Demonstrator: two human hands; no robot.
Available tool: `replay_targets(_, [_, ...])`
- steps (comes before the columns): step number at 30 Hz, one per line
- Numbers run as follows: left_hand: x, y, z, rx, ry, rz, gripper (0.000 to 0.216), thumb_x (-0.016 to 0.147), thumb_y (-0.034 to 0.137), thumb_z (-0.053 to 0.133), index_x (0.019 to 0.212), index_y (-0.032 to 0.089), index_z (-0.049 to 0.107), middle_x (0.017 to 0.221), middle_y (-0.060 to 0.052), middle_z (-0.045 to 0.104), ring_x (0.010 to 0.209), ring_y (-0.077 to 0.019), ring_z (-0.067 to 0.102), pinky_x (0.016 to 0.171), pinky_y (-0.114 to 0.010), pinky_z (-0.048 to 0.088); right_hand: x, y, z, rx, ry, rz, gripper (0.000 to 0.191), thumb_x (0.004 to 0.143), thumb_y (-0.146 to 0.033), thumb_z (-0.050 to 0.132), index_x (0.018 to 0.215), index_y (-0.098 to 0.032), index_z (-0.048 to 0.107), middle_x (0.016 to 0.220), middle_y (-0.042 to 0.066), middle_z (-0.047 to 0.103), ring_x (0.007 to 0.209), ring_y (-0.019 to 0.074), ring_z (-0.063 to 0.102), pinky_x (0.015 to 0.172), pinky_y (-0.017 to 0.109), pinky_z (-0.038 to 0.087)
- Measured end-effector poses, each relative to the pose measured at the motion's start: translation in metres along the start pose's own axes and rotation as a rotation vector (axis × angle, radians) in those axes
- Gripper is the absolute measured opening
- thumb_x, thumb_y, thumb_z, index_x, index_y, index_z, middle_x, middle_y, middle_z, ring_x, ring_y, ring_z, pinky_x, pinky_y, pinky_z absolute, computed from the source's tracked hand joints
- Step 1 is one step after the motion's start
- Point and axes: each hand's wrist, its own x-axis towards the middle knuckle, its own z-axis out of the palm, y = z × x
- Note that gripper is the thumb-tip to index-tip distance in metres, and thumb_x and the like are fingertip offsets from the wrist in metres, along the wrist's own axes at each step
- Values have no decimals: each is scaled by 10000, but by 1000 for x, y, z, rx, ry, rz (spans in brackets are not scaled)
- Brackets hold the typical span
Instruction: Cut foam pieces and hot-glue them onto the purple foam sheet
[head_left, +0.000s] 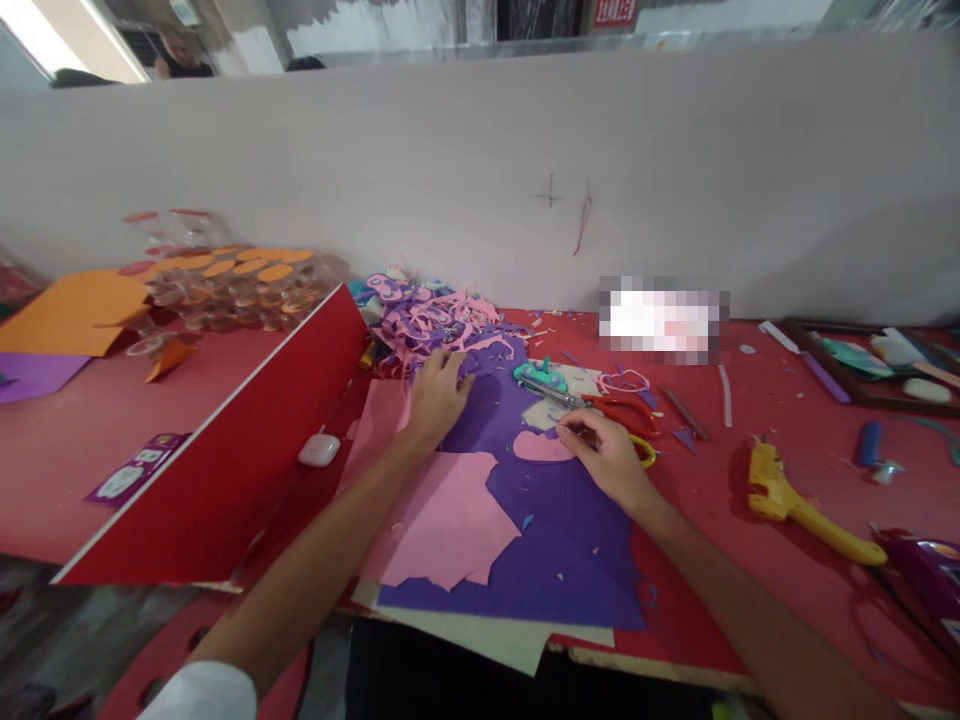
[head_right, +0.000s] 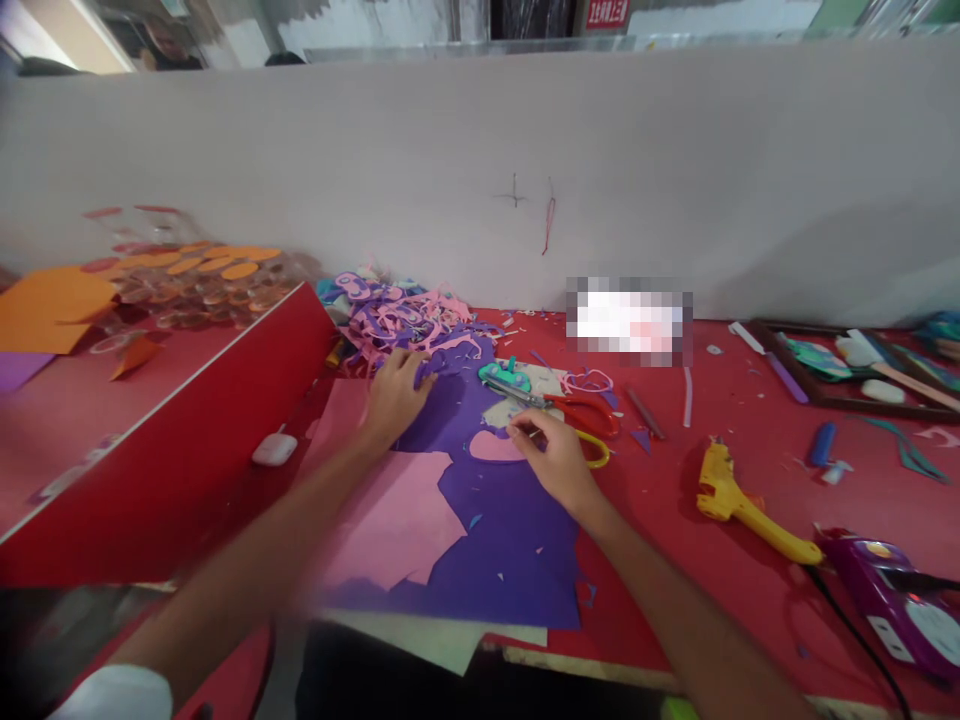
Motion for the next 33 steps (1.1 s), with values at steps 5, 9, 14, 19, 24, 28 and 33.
replay_targets(5, [9,-26,1,133,-40,-52,190,915,329,672,1044,192,698,1094,-138,701,1076,-325,618,975,-465,429,0,2,-1,4,0,1,272,906,-462,652,810,-208,674,776,36,703,680,190,631,648,309,516])
replay_targets(9, [9,-15,-1,55,10,-2,99,935,252,643,974,192,711,1010,-98,730,998,-286,641,922,-421,437,2,3,-1,20,29,-25,252,907,-447,664,809,-216,683,805,41,684,727,197,634,660,310,519])
replay_targets(14, [-10,28,-1,-98,-36,202,126,964,287,635,952,188,711,963,-66,727,921,-231,645,807,-343,445,2,0,3,203,19,-10,238,867,-461,719,821,-228,710,1070,75,683,814,184,648,626,282,535])
replay_targets(19, [-35,61,1,-2,-108,507,151,1007,267,573,969,201,704,905,-47,715,885,-213,635,776,-341,408,2,-4,7,386,-22,147,266,816,-482,772,848,-222,724,1058,67,727,707,155,640,592,282,556])
replay_targets(24, [-40,63,-3,52,-79,596,161,1010,269,568,947,190,693,874,-57,696,844,-217,614,737,-343,409,4,-1,9,418,12,212,301,804,-500,785,824,-208,713,731,11,690,657,167,657,656,305,572])
replay_targets(28, [-38,61,-5,26,-78,610,192,1030,261,521,1010,193,699,923,-67,708,868,-212,610,762,-338,433,5,4,10,450,22,245,323,764,-506,813,809,-204,707,772,19,711,694,174,676,719,327,579])
replay_targets(33, [-37,61,-2,-127,-123,522,234,1040,281,502,996,192,713,884,-61,711,851,-199,627,779,-324,465,5,8,7,412,57,177,282,803,-478,789,813,-208,710,864,32,716,738,168,652,736,314,555])
